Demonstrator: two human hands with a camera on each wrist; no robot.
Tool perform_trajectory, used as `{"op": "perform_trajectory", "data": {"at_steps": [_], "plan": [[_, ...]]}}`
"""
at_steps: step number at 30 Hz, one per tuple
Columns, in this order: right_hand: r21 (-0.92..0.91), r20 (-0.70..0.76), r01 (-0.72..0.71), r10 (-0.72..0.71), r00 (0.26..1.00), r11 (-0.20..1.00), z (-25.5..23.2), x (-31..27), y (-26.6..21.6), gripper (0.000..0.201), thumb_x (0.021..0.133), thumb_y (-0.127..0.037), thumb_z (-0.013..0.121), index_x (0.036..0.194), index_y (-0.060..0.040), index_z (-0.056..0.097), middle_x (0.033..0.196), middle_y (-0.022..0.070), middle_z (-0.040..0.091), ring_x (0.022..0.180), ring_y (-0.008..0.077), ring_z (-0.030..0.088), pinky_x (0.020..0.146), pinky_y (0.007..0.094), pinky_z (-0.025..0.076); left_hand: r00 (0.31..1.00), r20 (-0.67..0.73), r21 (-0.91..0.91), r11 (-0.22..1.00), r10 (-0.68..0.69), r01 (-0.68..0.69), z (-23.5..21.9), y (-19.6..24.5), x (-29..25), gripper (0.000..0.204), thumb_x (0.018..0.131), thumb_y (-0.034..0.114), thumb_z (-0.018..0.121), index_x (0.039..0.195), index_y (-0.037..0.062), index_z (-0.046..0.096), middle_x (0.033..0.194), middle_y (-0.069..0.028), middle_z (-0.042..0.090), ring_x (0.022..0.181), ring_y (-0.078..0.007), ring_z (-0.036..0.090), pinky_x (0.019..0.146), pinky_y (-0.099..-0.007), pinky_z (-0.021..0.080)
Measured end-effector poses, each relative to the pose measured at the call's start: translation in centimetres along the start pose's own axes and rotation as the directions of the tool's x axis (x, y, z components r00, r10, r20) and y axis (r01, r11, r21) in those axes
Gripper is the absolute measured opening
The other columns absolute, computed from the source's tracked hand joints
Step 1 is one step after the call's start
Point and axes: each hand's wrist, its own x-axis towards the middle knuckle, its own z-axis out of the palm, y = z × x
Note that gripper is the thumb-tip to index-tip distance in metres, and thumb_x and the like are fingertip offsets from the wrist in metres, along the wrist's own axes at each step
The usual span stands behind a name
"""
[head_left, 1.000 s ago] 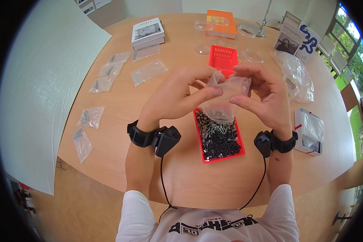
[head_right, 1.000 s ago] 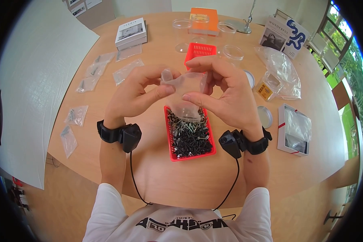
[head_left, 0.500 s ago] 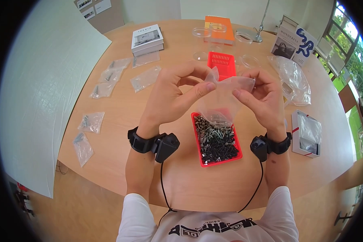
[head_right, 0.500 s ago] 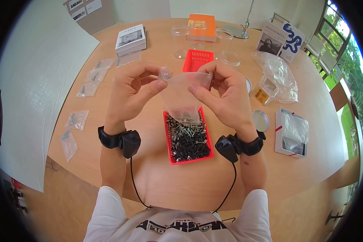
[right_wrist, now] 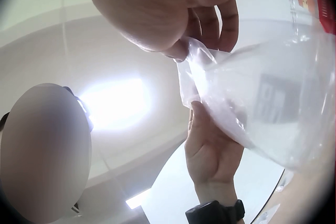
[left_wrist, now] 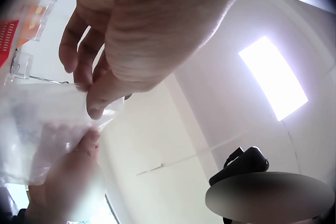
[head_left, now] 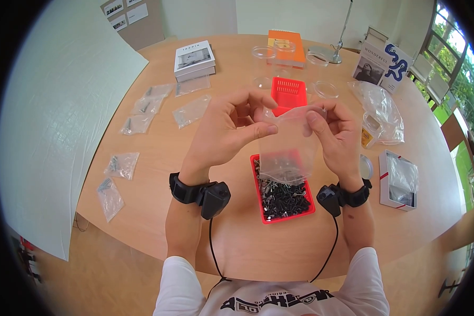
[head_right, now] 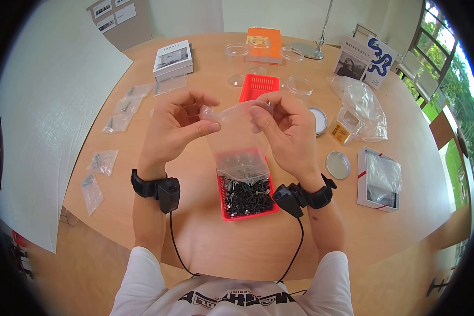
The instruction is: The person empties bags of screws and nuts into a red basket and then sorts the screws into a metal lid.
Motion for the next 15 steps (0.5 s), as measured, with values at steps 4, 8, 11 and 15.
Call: {"op": "perform_trajectory", "data": {"at_steps": [4,8,11,15], "plan": [[-0.047,-0.001,0.008,-0.008,1.0,0.999,-0.1,0.1,0.4,0.011,0.095,-0.008,0.069,0.098,0.0008,0.062,0.082,0.0015,0.063,0.072,0.0055,0.058,0.063,0.0208,0.048,0.997,0.024,-0.001,0.997,-0.078,0.078,0.0,0.3,-0.2,0.017,0.087,0.011,0.078,0.1,0.0033,0.071,0.082,-0.0003,0.064,0.074,-0.0064,0.058,0.066,-0.0229,0.048],[-0.07,-0.006,0.033,-0.034,0.999,0.997,-0.5,-0.1,0.7,0.013,0.094,-0.009,0.071,0.095,0.0001,0.062,0.08,0.0004,0.062,0.069,0.0044,0.055,0.062,0.0202,0.045,0.992,-0.118,0.01,0.999,-0.04,0.041,0.0,-0.1,0.0,0.015,0.087,0.014,0.078,0.095,0.002,0.073,0.079,-0.0026,0.069,0.072,-0.0072,0.06,0.065,-0.0239,0.048],[-0.111,-0.063,0.105,-0.112,0.992,0.988,-0.2,-0.2,0.8,0.014,0.095,-0.01,0.07,0.094,0.0,0.061,0.078,-0.0002,0.061,0.069,0.0045,0.054,0.063,0.0208,0.045,0.982,-0.19,0.044,0.999,0.001,0.008,-0.1,-0.2,0.0,0.014,0.087,0.014,0.079,0.091,0.0016,0.075,0.078,-0.0039,0.071,0.07,-0.0078,0.061,0.063,-0.0242,0.048],[-0.055,-0.118,0.127,-0.133,0.984,0.99,0.6,0.0,0.7,0.013,0.096,-0.011,0.069,0.097,0.0007,0.063,0.081,0.0014,0.065,0.072,0.0063,0.059,0.067,0.0222,0.048,0.978,-0.207,0.051,0.998,-0.017,0.028,0.2,0.2,0.0,0.013,0.086,0.014,0.079,0.089,0.0015,0.075,0.078,-0.0043,0.071,0.07,-0.0077,0.062,0.063,-0.0241,0.049]]}}
